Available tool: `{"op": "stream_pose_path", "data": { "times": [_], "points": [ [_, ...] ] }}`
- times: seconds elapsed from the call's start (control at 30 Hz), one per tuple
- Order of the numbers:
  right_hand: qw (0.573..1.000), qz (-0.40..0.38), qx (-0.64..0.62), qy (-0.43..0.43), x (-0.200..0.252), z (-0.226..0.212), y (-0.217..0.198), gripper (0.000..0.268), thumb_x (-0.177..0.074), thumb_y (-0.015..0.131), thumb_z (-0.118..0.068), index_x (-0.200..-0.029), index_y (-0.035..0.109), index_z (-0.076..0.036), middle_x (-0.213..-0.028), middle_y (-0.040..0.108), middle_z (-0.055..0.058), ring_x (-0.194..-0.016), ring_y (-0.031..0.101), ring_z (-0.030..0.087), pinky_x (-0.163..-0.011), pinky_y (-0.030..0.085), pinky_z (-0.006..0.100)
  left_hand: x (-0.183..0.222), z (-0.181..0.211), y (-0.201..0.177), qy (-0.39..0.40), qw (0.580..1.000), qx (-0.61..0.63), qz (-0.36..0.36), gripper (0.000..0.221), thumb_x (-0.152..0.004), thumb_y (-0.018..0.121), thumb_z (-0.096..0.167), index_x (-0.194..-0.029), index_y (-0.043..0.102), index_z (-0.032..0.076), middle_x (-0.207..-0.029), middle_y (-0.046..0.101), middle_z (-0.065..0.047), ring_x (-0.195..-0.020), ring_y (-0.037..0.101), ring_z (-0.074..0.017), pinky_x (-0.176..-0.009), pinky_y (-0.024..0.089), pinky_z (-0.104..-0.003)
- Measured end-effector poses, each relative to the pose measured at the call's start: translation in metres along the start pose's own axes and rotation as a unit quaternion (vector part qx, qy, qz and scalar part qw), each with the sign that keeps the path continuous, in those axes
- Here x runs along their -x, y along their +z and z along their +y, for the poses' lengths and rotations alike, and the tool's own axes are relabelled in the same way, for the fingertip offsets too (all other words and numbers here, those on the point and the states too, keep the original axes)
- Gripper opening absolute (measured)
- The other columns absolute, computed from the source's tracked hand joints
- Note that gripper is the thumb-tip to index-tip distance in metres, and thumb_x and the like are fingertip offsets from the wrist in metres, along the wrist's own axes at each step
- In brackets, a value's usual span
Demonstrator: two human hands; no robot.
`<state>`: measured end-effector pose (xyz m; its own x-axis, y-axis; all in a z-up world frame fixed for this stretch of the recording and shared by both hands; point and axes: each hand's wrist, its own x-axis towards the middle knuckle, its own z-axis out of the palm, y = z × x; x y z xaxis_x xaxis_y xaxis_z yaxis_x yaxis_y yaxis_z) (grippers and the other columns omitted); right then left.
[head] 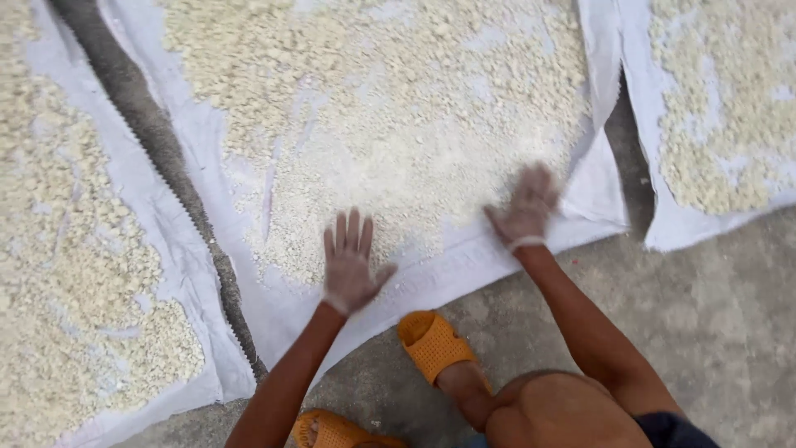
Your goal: The person spreads small white granules evenly across a large white sack using both gloved hands. They repeatedly pat, rub, and smooth the granules to create a uniform layer. The person adjusts the sack edges and continues spreading until the surface appears level.
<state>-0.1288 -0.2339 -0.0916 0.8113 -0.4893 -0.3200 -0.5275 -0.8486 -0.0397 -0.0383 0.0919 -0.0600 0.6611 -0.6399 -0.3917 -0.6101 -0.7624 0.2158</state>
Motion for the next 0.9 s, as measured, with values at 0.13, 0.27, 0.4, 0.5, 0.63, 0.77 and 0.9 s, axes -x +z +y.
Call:
{"op": "stream_pose_path", "data": {
  "times": [0.13, 0.27, 0.4, 0.5, 0.63, 0.77, 0.9],
  "points": [
    [0.998, 0.028, -0.006, 0.061, -0.001, 0.018, 0.012, 0.113, -0.087, 0.059, -0.064, -0.165, 0.007, -0.001, -0.172, 0.001, 0.023, -0.158, 0.003, 0.042, -0.125, 0.011, 0.067, 0.03, 0.001, 0.038, 0.018, 0.996, -0.061, -0.06, 0.097, -0.095, 0.029, 0.081, -0.165, 0.011, 0.015, -0.171, 0.006, -0.02, -0.156, 0.003, -0.0412, -0.124, 0.002, -0.06],
    [0.997, 0.022, 0.022, 0.065, -0.027, 0.008, 0.003, 0.107, -0.092, 0.047, -0.071, -0.167, 0.003, -0.008, -0.173, -0.005, 0.016, -0.16, -0.001, 0.037, -0.125, 0.005, 0.065, 0.005, 0.018, 0.044, 0.087, 0.991, -0.077, -0.072, 0.09, -0.098, 0.027, 0.076, -0.165, 0.012, 0.018, -0.171, 0.01, -0.016, -0.156, 0.008, -0.0375, -0.124, 0.009, -0.06],
    [0.999, 0.029, 0.025, 0.038, -0.03, 0.005, 0.012, 0.104, -0.094, 0.045, -0.07, -0.167, 0.0, -0.01, -0.173, -0.01, 0.015, -0.159, -0.007, 0.036, -0.125, 0.001, 0.065, -0.037, 0.018, 0.02, 0.047, 0.994, -0.078, -0.057, 0.083, -0.102, 0.02, 0.071, -0.166, 0.008, 0.02, -0.173, 0.004, -0.012, -0.158, 0.003, -0.036, -0.124, 0.004, -0.059],
    [0.999, 0.036, -0.021, 0.027, -0.01, -0.021, 0.02, 0.111, -0.091, 0.06, -0.06, -0.166, -0.007, -0.012, -0.172, -0.015, 0.015, -0.159, -0.01, 0.038, -0.126, 0.004, 0.067, -0.051, 0.017, 0.011, 0.016, 0.997, -0.062, -0.045, 0.086, -0.101, 0.027, 0.074, -0.167, 0.007, 0.024, -0.174, 0.003, -0.009, -0.159, -0.001, -0.0368, -0.125, 0.001, -0.061],
    [0.989, 0.109, -0.046, -0.087, -0.01, -0.042, 0.043, 0.112, -0.087, 0.02, -0.09, -0.167, 0.005, -0.013, -0.173, -0.002, 0.016, -0.157, 0.0, 0.043, -0.122, 0.003, 0.069, -0.034, 0.019, -0.005, -0.006, 0.999, -0.029, -0.044, 0.088, -0.097, 0.025, 0.077, -0.167, 0.008, 0.026, -0.174, 0.0, -0.008, -0.158, -0.004, -0.0367, -0.125, -0.002, -0.059],
    [0.998, 0.045, -0.031, -0.045, -0.048, -0.039, 0.007, 0.101, -0.095, 0.051, -0.064, -0.166, 0.002, -0.012, -0.172, -0.008, 0.017, -0.158, -0.006, 0.042, -0.123, 0.0, 0.069, -0.007, -0.02, 0.064, -0.07, 0.973, 0.057, 0.214, 0.097, -0.092, 0.016, 0.086, -0.167, 0.006, 0.025, -0.173, -0.006, -0.015, -0.156, -0.008, -0.0405, -0.122, -0.008, -0.059],
    [0.995, 0.059, -0.013, -0.08, -0.07, -0.038, 0.014, 0.108, -0.087, 0.053, -0.068, -0.168, 0.012, -0.01, -0.174, -0.006, 0.014, -0.159, -0.006, 0.04, -0.123, -0.002, 0.07, 0.027, -0.066, 0.054, -0.215, 0.937, 0.103, 0.257, 0.112, -0.088, 0.022, 0.091, -0.166, 0.013, 0.01, -0.171, 0.0, -0.024, -0.156, 0.0, -0.0416, -0.123, -0.001, -0.056]
  ]
}}
